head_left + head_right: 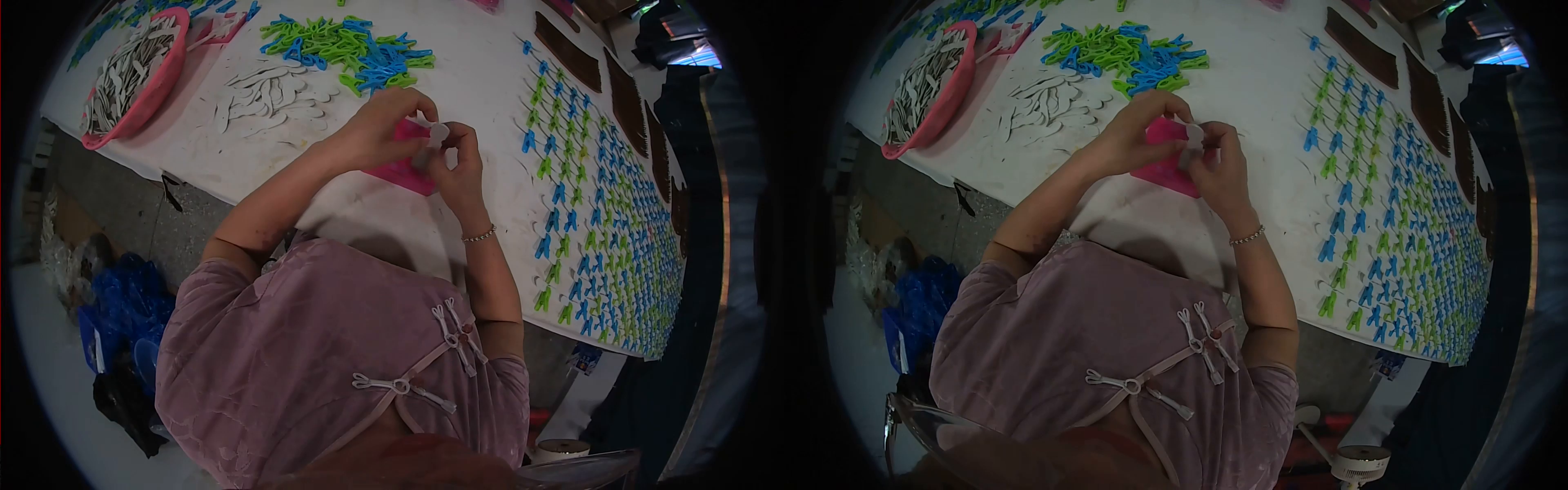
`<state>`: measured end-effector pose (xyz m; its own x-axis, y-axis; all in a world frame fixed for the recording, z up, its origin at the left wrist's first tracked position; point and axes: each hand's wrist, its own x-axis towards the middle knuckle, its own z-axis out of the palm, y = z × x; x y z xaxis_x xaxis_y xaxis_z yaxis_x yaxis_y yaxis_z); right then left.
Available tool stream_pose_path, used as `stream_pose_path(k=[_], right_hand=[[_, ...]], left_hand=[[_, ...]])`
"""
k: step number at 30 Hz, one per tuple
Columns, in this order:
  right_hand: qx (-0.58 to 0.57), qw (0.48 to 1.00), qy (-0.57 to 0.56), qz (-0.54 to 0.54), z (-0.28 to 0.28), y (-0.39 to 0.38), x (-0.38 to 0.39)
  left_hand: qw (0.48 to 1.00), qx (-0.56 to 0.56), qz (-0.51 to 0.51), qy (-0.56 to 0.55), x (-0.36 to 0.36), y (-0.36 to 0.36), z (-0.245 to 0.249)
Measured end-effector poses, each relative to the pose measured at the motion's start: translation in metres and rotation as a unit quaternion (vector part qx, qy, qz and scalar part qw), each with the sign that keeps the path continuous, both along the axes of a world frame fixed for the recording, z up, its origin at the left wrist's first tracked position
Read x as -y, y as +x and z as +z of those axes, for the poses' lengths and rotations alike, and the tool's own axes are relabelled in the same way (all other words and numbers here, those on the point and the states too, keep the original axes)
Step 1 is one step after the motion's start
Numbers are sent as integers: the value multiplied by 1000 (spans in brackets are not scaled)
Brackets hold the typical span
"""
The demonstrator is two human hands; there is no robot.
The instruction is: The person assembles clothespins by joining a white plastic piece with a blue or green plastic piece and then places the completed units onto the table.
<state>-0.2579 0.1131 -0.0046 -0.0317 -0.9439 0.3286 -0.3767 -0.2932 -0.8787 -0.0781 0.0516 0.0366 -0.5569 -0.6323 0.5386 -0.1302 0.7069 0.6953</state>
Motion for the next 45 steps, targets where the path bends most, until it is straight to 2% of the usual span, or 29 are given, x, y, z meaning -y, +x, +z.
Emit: stream_pose_path(k=[3, 10, 12, 21, 25, 28, 30, 33, 34, 36, 37, 39, 40, 42, 43, 45], right_hand=[[-10, 1000, 9, 9, 0, 6, 2], [-71, 997, -28, 0, -10, -8, -2], [-106, 994, -27, -6, -12, -16, -5], [-149, 988, -23, -34, -12, -26, -15], [-149, 986, -58, -37, 2, -28, -19], [-205, 974, -75, -56, 26, -32, -23], [-234, 966, -92, -62, 43, -31, -24], [-258, 962, -86, -39, 58, -29, -20], [-261, 961, -88, -37, 63, -29, -16], [-51, 998, -3, 34, 68, -31, -5], [-53, 998, -3, 34, 66, -36, 4], [-94, 990, 90, 56, 51, -47, 33], [-97, 990, 89, 54, 43, -47, 47], [-200, 973, 101, 45, 27, -36, 76], [-205, 973, 100, 44, 21, -28, 89], [-251, 965, 62, 28, 10, -14, 113]], left_hand=[[999, 38, -12, -21, 0, 7, 13], [997, 68, -2, -24, 7, 16, -6], [995, 92, -13, 23, 9, 15, -17], [996, 63, -36, 49, 15, 2, -39], [996, 68, -42, 40, 15, -5, -37], [993, 106, -44, 18, 16, -18, -38], [989, 108, -91, 51, 13, -27, -30], [988, 104, -99, 58, 9, -38, -29], [989, 101, -98, 56, 10, -36, -28], [990, 26, -75, 115, 11, -29, -23], [990, 24, -76, 115, 15, -23, -24], [991, -59, -26, 119, 27, -9, -31], [991, -62, -28, 117, 30, -3, -34], [981, -102, -3, 162, 36, 5, -40], [981, -106, -4, 161, 39, 6, -42], [977, -113, -20, 182, 44, 9, -46]])
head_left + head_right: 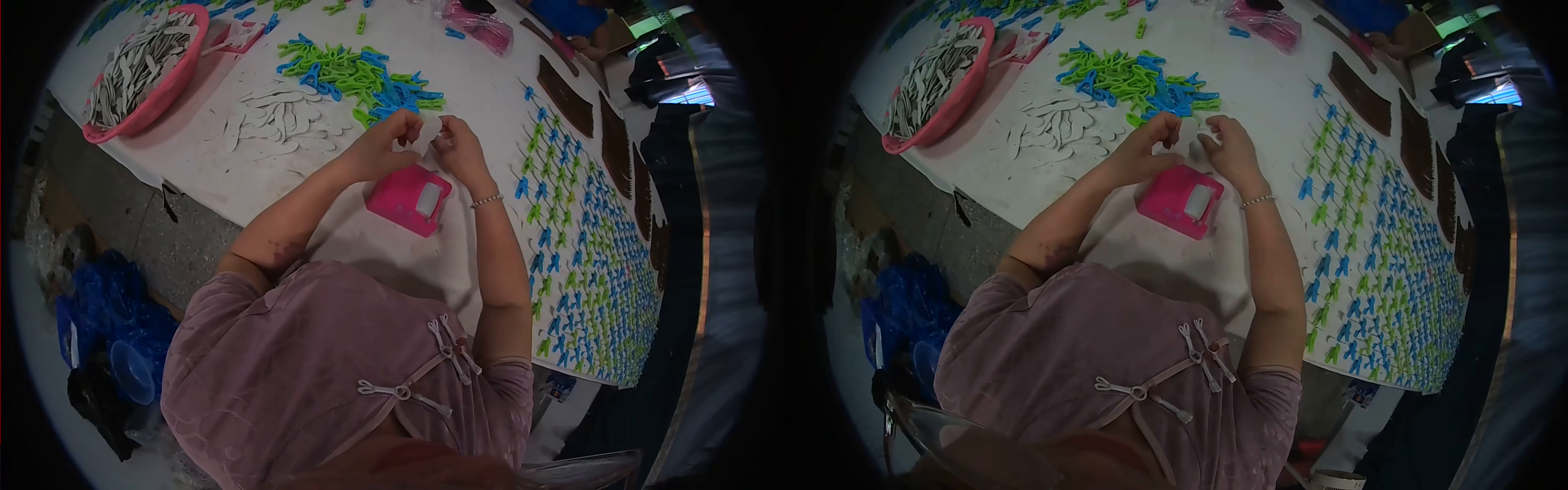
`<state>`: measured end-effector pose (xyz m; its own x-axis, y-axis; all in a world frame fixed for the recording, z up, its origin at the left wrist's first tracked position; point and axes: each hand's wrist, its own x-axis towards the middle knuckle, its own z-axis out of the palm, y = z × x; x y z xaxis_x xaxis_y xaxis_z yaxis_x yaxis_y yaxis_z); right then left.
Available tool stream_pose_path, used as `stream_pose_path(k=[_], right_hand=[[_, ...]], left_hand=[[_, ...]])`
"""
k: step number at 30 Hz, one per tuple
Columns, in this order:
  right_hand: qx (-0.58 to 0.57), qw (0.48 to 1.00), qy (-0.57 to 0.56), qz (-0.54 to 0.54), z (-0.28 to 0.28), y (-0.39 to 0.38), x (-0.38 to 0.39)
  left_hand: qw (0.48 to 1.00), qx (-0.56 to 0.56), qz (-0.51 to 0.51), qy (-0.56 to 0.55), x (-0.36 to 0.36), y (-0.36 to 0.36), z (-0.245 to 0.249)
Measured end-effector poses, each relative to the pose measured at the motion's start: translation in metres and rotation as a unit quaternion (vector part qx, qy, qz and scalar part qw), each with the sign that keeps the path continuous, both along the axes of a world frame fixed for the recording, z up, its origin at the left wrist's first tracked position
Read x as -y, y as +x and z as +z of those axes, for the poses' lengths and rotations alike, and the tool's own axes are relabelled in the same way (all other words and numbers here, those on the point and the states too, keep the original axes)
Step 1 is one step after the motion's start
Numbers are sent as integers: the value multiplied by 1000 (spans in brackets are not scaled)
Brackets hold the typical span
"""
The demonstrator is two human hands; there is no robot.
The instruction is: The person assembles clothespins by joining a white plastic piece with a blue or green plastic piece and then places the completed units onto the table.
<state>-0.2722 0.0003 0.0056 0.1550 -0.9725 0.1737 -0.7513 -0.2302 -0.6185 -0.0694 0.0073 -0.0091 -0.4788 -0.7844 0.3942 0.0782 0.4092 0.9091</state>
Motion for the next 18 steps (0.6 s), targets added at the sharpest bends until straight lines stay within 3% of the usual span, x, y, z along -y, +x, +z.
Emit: stream_pose_path(k=[1, 3, 7, 9, 13, 15, 18], right_hand=[[-3, 1000, -1, 1, -12, 0, 15], [-122, 990, -35, 58, -29, 0, 35], [-94, 995, -21, 42, -14, 0, 16], [36, 999, 13, 5, -6, -9, -5], [133, 989, 28, -56, 19, -28, -68], [257, 961, -63, -79, 25, -28, -100], [368, 921, -98, -79, 30, -15, -138]], left_hand=[[1000, -3, 1, -1, 2, 1, -2], [999, -21, -33, 33, 5, 2, -4], [997, -8, -38, 70, 2, 6, 7], [992, -43, -65, 102, -1, 6, 10], [982, -59, -102, 150, -7, 2, 13], [976, -32, -137, 167, -10, 0, 15], [971, -24, -161, 176, -20, -4, 20]])
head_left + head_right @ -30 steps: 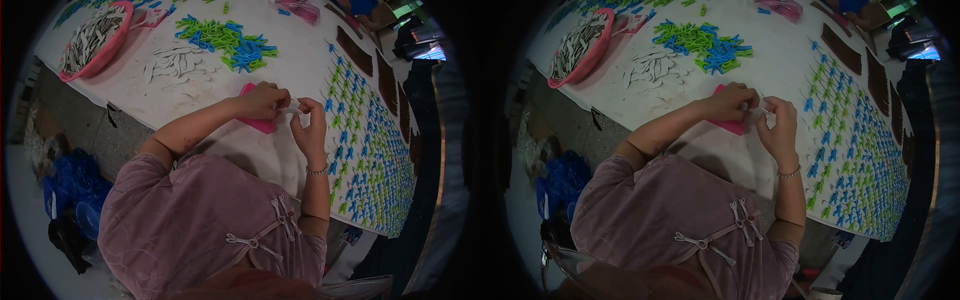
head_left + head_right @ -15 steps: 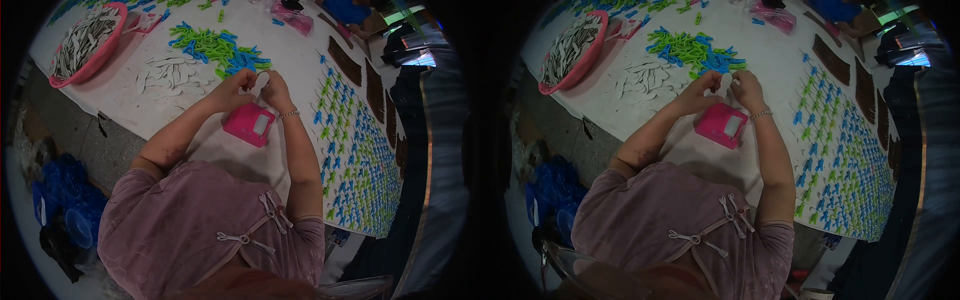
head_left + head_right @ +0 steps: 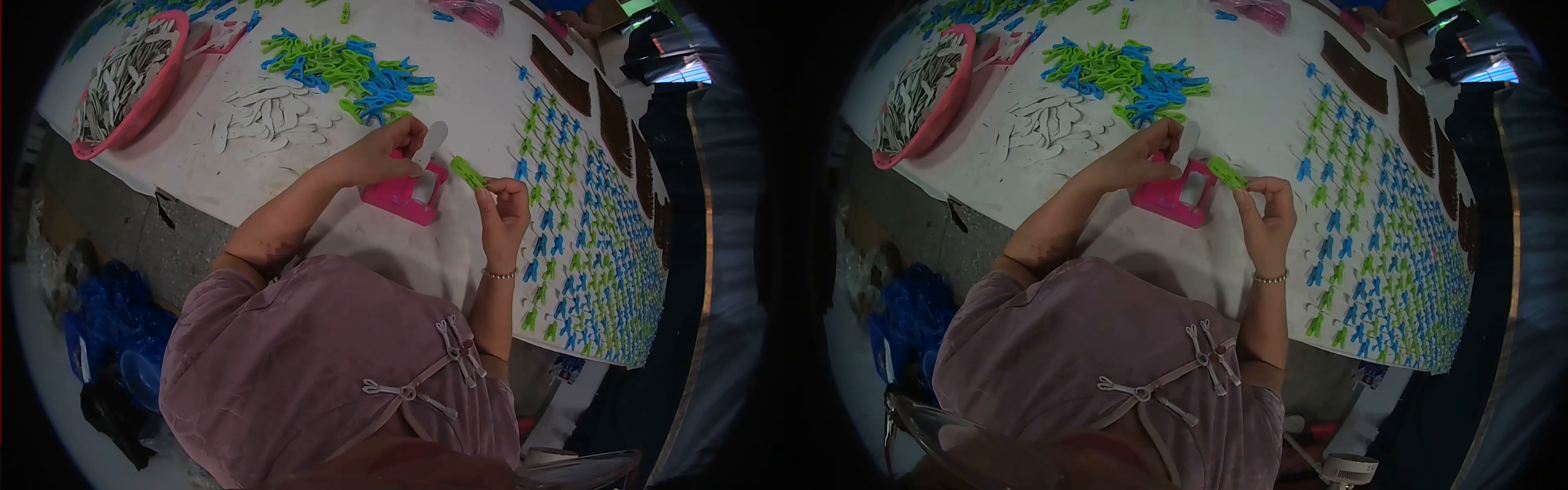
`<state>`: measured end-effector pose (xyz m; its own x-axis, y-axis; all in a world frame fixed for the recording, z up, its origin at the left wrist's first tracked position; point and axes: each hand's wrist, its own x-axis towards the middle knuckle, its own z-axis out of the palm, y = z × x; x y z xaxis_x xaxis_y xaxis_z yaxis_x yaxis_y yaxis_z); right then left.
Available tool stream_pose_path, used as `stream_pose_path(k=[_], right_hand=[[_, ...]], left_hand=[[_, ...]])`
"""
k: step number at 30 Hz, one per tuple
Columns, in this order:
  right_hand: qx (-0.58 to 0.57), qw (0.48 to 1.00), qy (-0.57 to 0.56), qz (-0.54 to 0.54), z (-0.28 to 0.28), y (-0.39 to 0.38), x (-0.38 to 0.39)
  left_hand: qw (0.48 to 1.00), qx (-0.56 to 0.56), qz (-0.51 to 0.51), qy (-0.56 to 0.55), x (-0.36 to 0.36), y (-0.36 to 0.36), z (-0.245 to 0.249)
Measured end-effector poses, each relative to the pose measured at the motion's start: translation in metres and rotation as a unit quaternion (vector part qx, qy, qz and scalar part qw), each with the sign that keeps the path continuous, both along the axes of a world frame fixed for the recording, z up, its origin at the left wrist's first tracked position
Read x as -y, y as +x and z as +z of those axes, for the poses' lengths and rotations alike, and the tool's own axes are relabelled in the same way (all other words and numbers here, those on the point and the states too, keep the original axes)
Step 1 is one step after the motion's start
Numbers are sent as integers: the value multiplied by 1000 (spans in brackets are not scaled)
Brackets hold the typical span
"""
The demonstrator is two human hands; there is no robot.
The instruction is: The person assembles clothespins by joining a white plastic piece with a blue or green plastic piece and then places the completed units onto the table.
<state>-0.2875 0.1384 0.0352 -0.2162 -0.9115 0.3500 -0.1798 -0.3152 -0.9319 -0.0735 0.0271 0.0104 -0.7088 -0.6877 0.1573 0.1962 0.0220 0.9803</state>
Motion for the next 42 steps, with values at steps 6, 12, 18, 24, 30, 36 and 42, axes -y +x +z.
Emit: stream_pose_path(k=[6, 12, 18, 24, 30, 36, 42], right_hand=[[-59, 998, -14, -4, -4, 17, -14], [-45, 999, -3, 6, -3, 26, -10], [-69, 998, -5, -1, -6, 26, -7], [-114, 993, 28, -10, -9, 18, -20], [-40, 974, 170, -143, -20, -12, -88], [292, 888, 244, -258, -37, -23, -172], [332, 839, 183, -392, -48, -49, -202]], left_hand=[[998, 35, -28, -35, -8, -1, 8], [998, -12, -41, -41, -10, -6, -1], [996, 30, -50, -68, -6, -4, -4], [996, 12, -15, -92, -13, -4, 9], [953, 128, 108, -253, 11, 31, 22], [822, 352, 173, -413, 46, 95, -15], [778, 415, 177, -438, 42, 110, -33]])
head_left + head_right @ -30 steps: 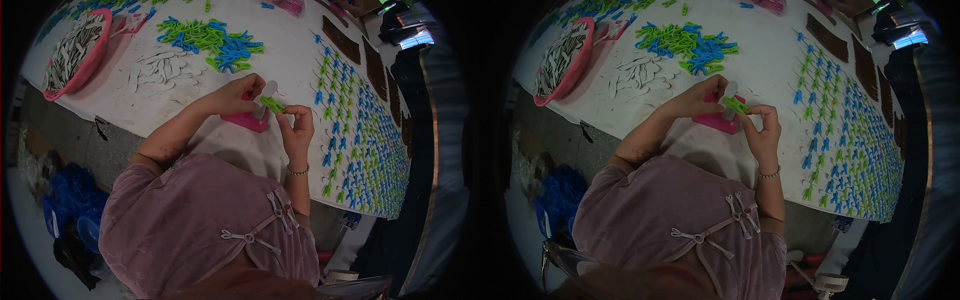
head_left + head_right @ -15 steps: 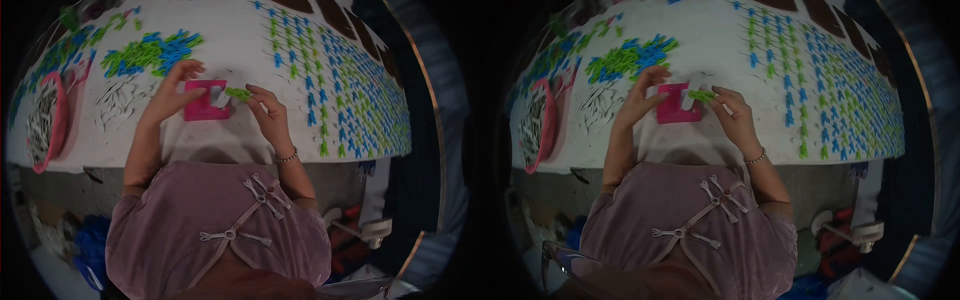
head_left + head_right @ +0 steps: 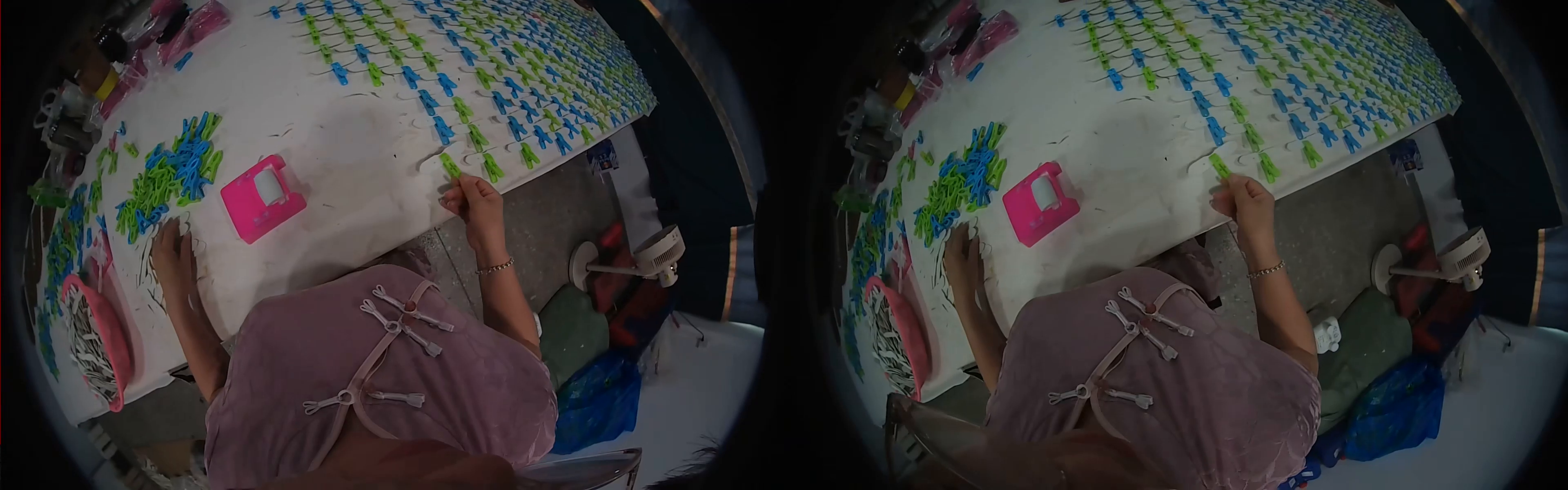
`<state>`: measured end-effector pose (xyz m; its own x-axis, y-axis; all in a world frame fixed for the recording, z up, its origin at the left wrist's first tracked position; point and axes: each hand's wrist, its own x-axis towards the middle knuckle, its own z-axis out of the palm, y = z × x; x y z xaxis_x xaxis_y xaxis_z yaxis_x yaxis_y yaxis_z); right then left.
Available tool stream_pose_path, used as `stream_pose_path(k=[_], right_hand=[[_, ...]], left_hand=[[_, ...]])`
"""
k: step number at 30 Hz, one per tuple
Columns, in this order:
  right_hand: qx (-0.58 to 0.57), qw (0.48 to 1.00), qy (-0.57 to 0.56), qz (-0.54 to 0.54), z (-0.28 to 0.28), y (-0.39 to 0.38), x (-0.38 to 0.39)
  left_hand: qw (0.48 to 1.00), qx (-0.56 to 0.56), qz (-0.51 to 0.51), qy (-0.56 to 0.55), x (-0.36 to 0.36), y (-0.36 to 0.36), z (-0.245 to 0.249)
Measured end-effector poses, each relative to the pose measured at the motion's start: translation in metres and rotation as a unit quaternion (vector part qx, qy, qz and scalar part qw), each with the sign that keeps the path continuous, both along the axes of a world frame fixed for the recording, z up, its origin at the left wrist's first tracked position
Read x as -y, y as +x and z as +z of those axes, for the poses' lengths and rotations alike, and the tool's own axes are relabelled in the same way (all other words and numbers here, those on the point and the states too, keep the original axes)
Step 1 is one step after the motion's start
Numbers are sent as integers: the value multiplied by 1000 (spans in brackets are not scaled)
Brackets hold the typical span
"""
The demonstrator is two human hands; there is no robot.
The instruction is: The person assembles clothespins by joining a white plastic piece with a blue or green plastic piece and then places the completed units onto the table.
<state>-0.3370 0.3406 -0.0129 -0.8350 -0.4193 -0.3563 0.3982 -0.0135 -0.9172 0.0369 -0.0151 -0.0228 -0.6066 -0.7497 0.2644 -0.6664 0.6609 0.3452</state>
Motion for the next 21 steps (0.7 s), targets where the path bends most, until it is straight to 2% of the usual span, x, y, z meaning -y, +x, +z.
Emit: stream_pose_path(k=[7, 21], right_hand=[[51, 998, -2, -27, -4, -20, 5], [56, 998, 7, -37, -5, -21, 6]], left_hand=[[997, -52, 45, 23, -5, -2, -6], [996, -77, 24, -40, 1, 4, -14]])
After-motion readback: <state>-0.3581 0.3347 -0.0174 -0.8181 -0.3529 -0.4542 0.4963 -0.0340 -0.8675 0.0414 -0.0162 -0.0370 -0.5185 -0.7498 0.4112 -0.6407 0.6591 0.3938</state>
